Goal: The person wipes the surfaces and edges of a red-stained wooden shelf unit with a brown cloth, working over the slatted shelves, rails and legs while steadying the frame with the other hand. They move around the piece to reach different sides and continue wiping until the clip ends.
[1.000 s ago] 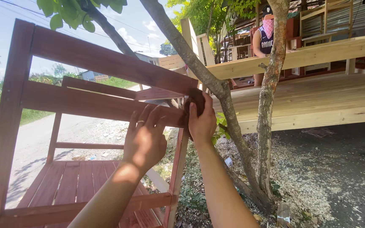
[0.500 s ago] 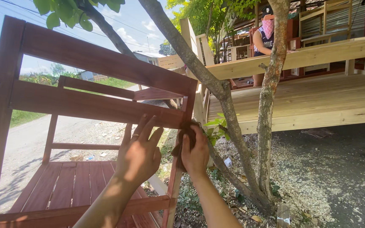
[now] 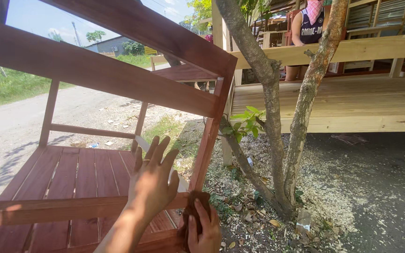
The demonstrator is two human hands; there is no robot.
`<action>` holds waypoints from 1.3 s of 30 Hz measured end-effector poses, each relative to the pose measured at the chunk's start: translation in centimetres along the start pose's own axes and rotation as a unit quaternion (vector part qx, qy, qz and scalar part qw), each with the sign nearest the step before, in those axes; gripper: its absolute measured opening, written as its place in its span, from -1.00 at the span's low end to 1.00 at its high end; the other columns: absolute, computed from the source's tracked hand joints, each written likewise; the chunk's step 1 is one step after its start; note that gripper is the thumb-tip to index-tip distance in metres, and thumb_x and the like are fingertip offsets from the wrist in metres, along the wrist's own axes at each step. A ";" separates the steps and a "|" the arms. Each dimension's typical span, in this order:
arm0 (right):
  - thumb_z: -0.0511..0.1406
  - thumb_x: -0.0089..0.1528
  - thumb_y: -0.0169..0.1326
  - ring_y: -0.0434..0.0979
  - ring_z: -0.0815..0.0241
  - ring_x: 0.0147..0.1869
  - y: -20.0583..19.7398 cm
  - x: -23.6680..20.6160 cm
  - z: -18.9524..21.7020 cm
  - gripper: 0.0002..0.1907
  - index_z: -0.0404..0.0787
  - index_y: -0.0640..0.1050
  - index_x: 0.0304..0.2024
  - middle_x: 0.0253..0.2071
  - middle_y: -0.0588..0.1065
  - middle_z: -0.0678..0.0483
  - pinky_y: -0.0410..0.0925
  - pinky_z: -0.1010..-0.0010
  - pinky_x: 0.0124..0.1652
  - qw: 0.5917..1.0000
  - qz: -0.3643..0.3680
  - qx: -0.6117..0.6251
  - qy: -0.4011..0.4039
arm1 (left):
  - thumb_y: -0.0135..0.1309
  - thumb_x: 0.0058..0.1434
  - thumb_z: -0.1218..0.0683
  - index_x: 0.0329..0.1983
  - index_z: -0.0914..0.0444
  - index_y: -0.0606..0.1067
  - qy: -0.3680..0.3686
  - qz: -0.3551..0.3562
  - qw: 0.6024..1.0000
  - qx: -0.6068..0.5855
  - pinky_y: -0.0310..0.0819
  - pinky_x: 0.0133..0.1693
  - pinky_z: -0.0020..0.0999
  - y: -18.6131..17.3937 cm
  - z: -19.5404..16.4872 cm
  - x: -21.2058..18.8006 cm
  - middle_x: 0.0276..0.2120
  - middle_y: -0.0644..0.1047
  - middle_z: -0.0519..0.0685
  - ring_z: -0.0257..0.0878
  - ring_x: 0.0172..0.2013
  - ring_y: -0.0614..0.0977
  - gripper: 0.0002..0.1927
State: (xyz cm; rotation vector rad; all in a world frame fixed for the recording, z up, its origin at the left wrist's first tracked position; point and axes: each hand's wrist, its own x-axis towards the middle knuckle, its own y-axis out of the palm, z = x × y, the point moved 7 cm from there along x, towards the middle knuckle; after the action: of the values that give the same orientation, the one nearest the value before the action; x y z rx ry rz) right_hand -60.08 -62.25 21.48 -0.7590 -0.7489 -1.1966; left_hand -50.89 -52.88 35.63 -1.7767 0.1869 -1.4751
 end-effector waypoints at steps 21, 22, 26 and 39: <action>-0.20 0.24 0.15 0.61 -0.11 -0.01 0.8 11.4 -1.4 -0.67 -0.03 0.59 0.07 -0.10 0.51 -0.08 0.47 0.14 -0.08 0.999 -0.028 -0.027 0.037 | -0.03 0.21 -0.01 0.40 0.06 0.30 -0.076 0.173 0.979 0.078 -0.38 0.38 0.12 2.7 1.2 -1.7 0.53 -0.07 -0.04 -0.08 0.52 -0.13 -0.37; -0.20 0.25 0.16 0.60 -0.13 0.01 0.5 13.3 -1.1 -0.67 -0.06 0.58 0.07 -0.08 0.52 -0.08 0.46 0.13 -0.05 0.997 -0.067 -0.031 0.006 | -0.03 0.21 0.00 0.39 0.06 0.31 -0.076 0.162 0.982 0.067 -0.38 0.38 0.12 2.5 1.1 -1.6 0.52 -0.05 -0.04 -0.08 0.52 -0.12 -0.38; -0.17 0.31 0.15 0.60 -0.12 0.07 0.4 15.7 -0.9 -0.66 -0.10 0.55 0.11 0.00 0.53 -0.09 0.45 0.17 0.00 0.996 -0.089 0.018 -0.006 | -0.02 0.21 0.00 0.37 0.08 0.33 -0.084 0.149 0.985 0.035 -0.37 0.40 0.10 2.1 1.1 -1.2 0.51 0.00 -0.05 -0.11 0.49 -0.09 -0.39; -0.24 0.29 0.12 0.57 -0.16 0.05 0.3 19.8 -0.6 -0.71 -0.05 0.55 0.07 -0.03 0.53 -0.09 0.42 0.08 -0.03 0.993 -0.104 -0.048 -0.008 | 0.09 0.15 0.07 0.14 0.17 0.43 -0.058 0.053 0.996 -0.043 -0.32 0.35 0.26 1.0 1.2 -2.7 0.47 0.09 0.05 0.10 0.49 0.03 -0.55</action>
State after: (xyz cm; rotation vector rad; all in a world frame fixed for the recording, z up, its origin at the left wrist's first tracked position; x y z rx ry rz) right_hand -55.75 -72.92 37.64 -0.7834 -0.8028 -1.4250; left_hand -50.32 -51.46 32.96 -1.8852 0.2844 -1.3009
